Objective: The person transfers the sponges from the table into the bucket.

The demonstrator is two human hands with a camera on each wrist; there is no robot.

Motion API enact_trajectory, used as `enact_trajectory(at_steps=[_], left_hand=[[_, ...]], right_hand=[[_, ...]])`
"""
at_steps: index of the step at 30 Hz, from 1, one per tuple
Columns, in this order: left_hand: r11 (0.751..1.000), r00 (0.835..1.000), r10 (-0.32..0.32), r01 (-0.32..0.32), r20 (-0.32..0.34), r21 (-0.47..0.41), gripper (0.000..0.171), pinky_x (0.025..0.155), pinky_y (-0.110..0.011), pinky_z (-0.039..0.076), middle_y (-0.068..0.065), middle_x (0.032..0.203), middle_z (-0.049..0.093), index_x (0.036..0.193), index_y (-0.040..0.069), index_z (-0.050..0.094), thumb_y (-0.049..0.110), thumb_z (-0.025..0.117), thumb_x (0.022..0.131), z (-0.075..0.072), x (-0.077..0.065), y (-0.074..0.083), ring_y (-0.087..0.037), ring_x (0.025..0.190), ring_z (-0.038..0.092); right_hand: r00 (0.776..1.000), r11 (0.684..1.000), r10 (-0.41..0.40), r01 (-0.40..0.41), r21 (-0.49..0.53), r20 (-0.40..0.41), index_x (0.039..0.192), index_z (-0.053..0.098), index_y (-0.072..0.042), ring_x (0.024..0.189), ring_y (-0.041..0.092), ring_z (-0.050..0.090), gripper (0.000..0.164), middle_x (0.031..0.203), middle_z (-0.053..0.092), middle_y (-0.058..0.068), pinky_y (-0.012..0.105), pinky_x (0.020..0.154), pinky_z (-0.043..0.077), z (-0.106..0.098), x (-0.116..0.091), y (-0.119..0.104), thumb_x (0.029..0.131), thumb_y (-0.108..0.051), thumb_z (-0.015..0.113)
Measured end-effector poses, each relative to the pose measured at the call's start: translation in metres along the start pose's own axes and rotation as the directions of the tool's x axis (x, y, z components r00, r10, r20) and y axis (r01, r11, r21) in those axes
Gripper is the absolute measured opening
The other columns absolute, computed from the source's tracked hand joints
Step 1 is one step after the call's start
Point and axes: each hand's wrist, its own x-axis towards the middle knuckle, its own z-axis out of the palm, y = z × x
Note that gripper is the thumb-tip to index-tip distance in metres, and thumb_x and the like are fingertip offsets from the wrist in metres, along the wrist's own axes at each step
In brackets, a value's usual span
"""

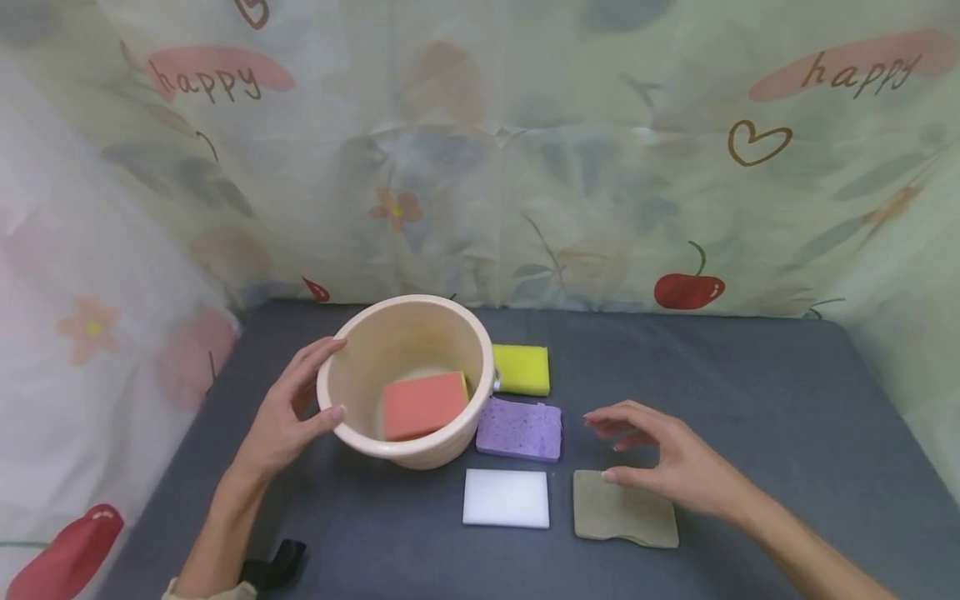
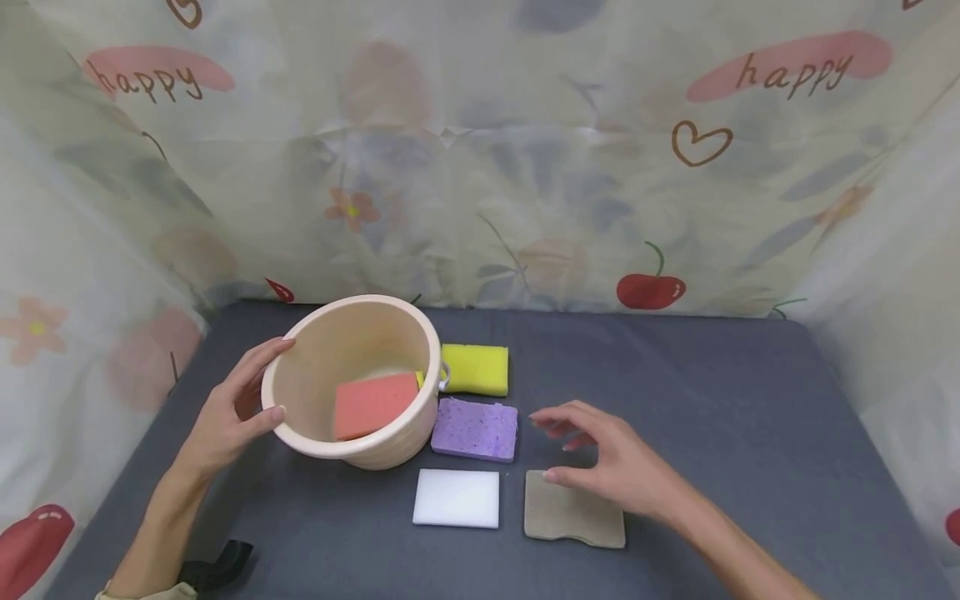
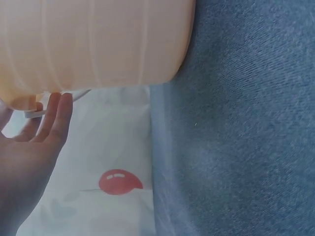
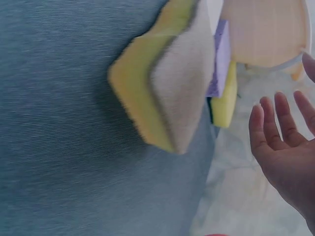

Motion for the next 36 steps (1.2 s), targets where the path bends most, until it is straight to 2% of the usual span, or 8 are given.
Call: enact_trajectory(at_steps=[7, 14, 17, 22, 30, 33, 36], left_hand=[[1.000, 1.000, -0.018, 0.017, 0.001, 0.007, 0.080, 0.102, -0.018, 0.038, -0.015, 0.149, 0.035, 0.149, 0.006, 0.044, -0.017, 0.068, 0.076, -0.002, -0.003, 0.001, -0.017, 0.131, 0.042], [1.000, 1.000, -0.024, 0.023, 0.010, 0.018, 0.081, 0.104, -0.018, 0.036, -0.014, 0.151, 0.035, 0.150, 0.007, 0.043, -0.017, 0.068, 0.076, -0.002, -0.002, 0.001, -0.016, 0.133, 0.040], [1.000, 1.000, -0.021, 0.020, 0.018, 0.018, 0.082, 0.105, -0.019, 0.036, -0.013, 0.151, 0.034, 0.150, 0.008, 0.043, -0.017, 0.069, 0.076, -0.002, 0.000, 0.002, -0.016, 0.133, 0.040], [1.000, 1.000, -0.018, 0.018, 0.010, 0.016, 0.081, 0.105, -0.019, 0.036, -0.014, 0.151, 0.035, 0.150, 0.007, 0.044, -0.016, 0.069, 0.076, -0.001, 0.000, 0.001, -0.015, 0.132, 0.040], [1.000, 1.000, -0.018, 0.018, 0.006, 0.026, 0.081, 0.104, -0.018, 0.036, -0.013, 0.151, 0.035, 0.150, 0.009, 0.044, -0.015, 0.069, 0.076, -0.001, 0.000, 0.000, -0.016, 0.132, 0.041], [1.000, 1.000, -0.019, 0.019, 0.006, 0.025, 0.081, 0.103, -0.018, 0.037, -0.013, 0.151, 0.035, 0.150, 0.008, 0.044, -0.016, 0.069, 0.077, -0.001, -0.001, 0.000, -0.016, 0.132, 0.041], [1.000, 1.000, -0.019, 0.018, 0.007, 0.025, 0.081, 0.103, -0.018, 0.036, -0.013, 0.151, 0.035, 0.150, 0.008, 0.043, -0.016, 0.068, 0.077, 0.000, 0.000, 0.000, -0.016, 0.132, 0.041]], right_hand=[[0.994, 0.992, 0.098, -0.101, -0.076, -0.039, 0.129, 0.061, -0.023, 0.112, 0.016, 0.063, 0.053, 0.124, 0.064, -0.003, 0.032, 0.092, 0.052, 0.002, -0.015, 0.010, 0.081, -0.024, 0.083], [0.989, 0.977, 0.136, -0.144, -0.157, -0.056, 0.129, 0.063, -0.020, 0.113, 0.011, 0.061, 0.053, 0.124, 0.064, -0.005, 0.033, 0.092, 0.052, 0.006, -0.030, 0.023, 0.081, -0.029, 0.083], [0.979, 0.964, 0.200, -0.203, -0.173, -0.036, 0.130, 0.062, -0.021, 0.113, 0.011, 0.060, 0.057, 0.125, 0.063, -0.008, 0.033, 0.093, 0.051, 0.008, -0.036, 0.027, 0.080, -0.038, 0.082], [0.950, 0.932, 0.313, -0.305, -0.195, 0.014, 0.136, 0.058, -0.025, 0.117, 0.013, 0.057, 0.066, 0.129, 0.059, -0.011, 0.037, 0.096, 0.049, 0.015, -0.045, 0.032, 0.079, -0.055, 0.076], [0.929, 0.911, 0.368, -0.356, -0.210, 0.021, 0.137, 0.056, -0.029, 0.122, 0.018, 0.053, 0.072, 0.129, 0.057, -0.014, 0.050, 0.097, 0.045, 0.025, -0.050, 0.037, 0.076, -0.063, 0.073], [0.935, 0.911, 0.356, -0.344, -0.228, 0.010, 0.137, 0.057, -0.030, 0.119, 0.018, 0.053, 0.072, 0.128, 0.057, -0.014, 0.051, 0.095, 0.045, 0.028, -0.052, 0.039, 0.075, -0.064, 0.074], [0.946, 0.916, 0.323, -0.316, -0.246, -0.011, 0.135, 0.059, -0.031, 0.115, 0.015, 0.052, 0.069, 0.126, 0.058, -0.015, 0.046, 0.091, 0.046, 0.032, -0.055, 0.040, 0.076, -0.062, 0.075]])
